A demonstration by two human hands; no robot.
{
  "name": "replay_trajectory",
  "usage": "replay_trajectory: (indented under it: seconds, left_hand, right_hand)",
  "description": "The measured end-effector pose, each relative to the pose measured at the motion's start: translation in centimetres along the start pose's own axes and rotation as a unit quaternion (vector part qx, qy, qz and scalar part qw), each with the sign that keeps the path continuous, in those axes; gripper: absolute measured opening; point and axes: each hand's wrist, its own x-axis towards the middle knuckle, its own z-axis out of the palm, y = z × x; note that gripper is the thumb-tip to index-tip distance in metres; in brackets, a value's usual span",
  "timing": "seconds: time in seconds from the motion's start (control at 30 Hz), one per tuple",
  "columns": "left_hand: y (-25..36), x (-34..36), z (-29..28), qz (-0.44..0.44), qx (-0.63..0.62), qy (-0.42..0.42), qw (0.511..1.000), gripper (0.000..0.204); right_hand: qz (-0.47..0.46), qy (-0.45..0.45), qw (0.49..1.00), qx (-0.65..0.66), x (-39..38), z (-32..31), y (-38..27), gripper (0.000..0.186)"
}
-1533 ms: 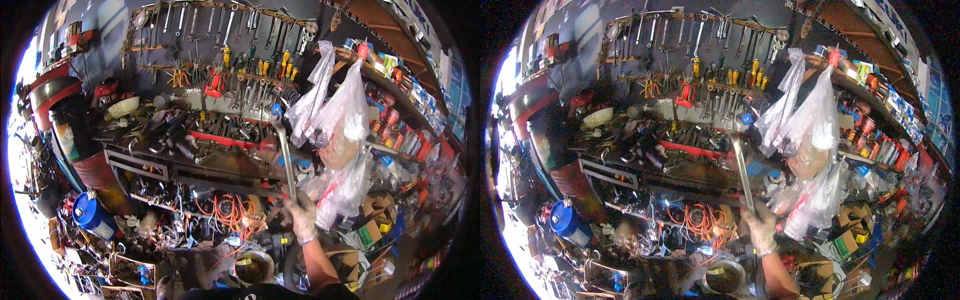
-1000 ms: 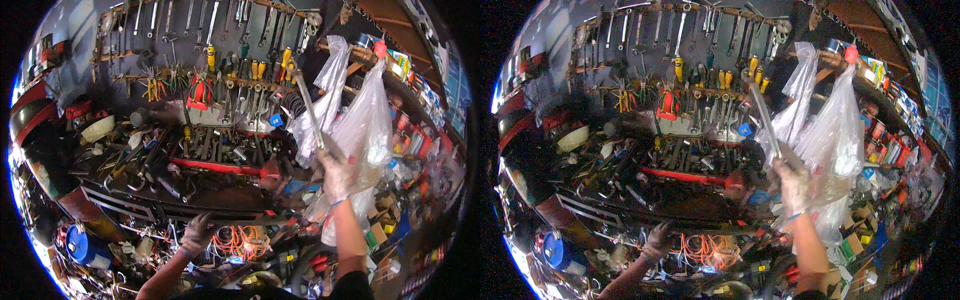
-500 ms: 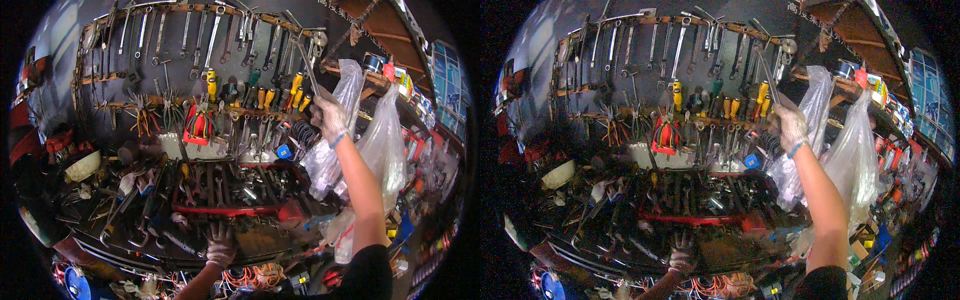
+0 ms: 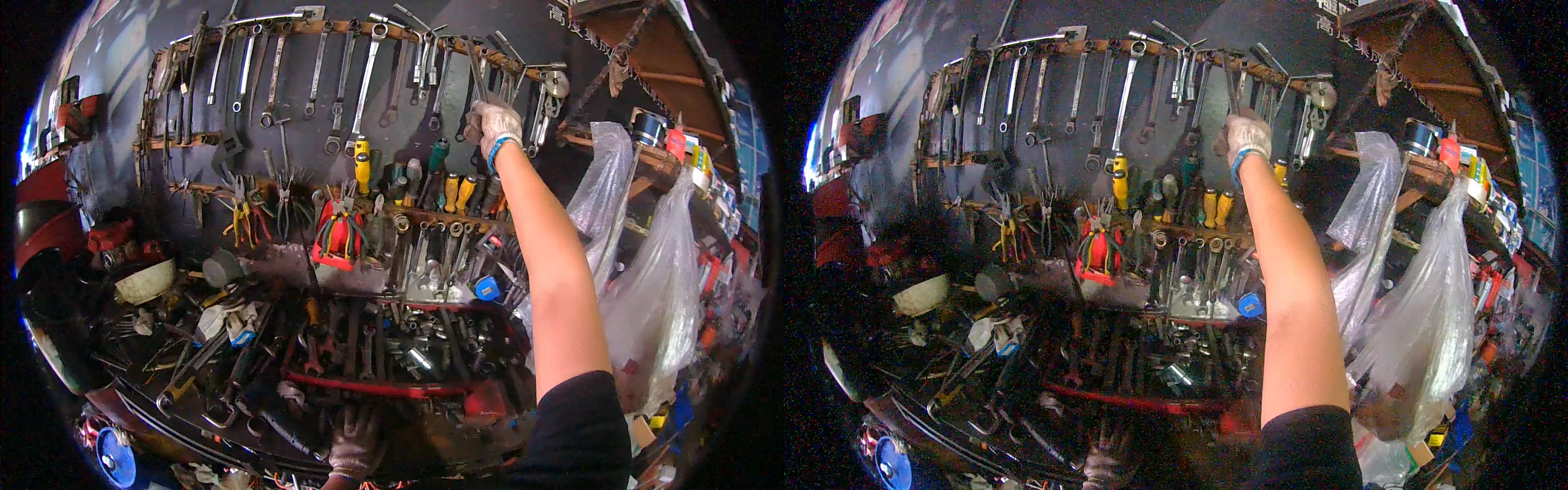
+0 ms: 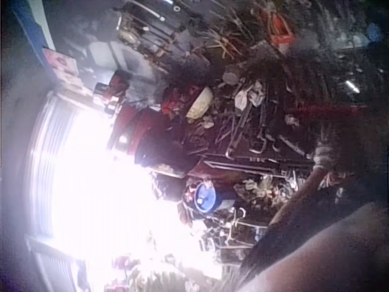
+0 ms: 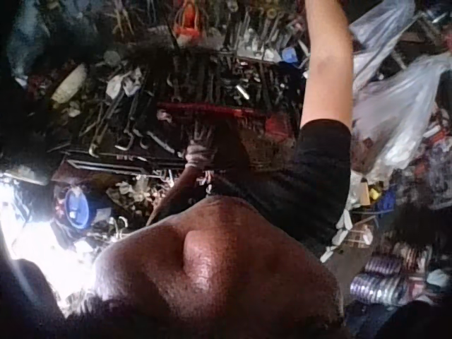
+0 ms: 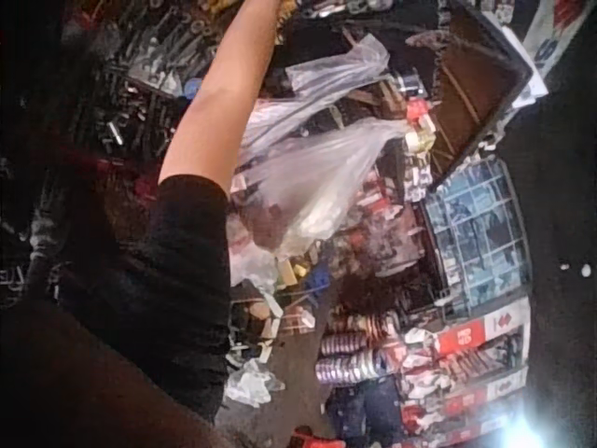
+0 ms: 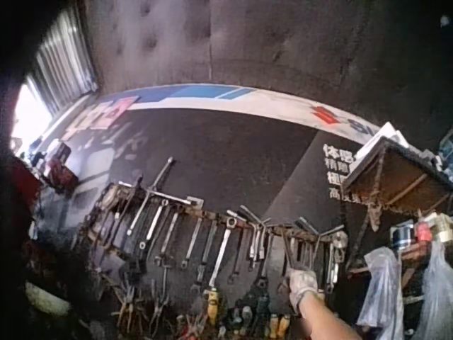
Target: The person selects a wrench from a wall-mounted tool rack, then sits on the floor and uses the wrench to loosen and remove bolts from a disassembled engine block. The person repeatedly reaches for tools and works on the engine block throughout the clip.
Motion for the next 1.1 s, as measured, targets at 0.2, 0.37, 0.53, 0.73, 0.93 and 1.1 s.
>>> replay_trajectory:
  seconds: [0.2, 0.37, 0.53, 0.73, 0.93, 1.1]
  left_hand:
    - [0.1, 0.0, -0.5, -0.003, 0.023, -0.011, 1.0, 0.082]
    - [-0.7, -0.6, 1.5, 0.011, 0.059, -0.008, 0.998, 0.076]
    - [-2.0, -1.6, 5.6, 0.054, 0.092, 0.077, 0.991, 0.072]
    - [-2.3, -1.7, 6.3, 0.018, 0.024, 0.018, 0.999, 0.077]
    - [-1.6, -1.2, 5.5, 0.049, -0.001, 0.027, 0.998, 0.076]
    - [-1.5, -1.6, 5.4, -0.002, 0.031, -0.001, 1.0, 0.08]
  right_hand:
    - [-0.013, 0.025, 1.0, -0.005, 3.5, 1.1, 2.4, 0.055]
    - [0.024, 0.005, 0.995, 0.095, 3.6, 0.8, 3.9, 0.06]
    - [0.064, 0.024, 0.994, 0.081, 5.4, 1.1, 5.7, 0.055]
    - [0.079, -0.028, 0.988, -0.131, 8.5, -0.7, 10.4, 0.011]
    - [-0.007, 0.021, 0.932, -0.362, 11.0, -3.8, 14.5, 0.032]
    - [-0.174, -0.055, 0.491, -0.852, 11.9, -7.3, 13.6, 0.036]
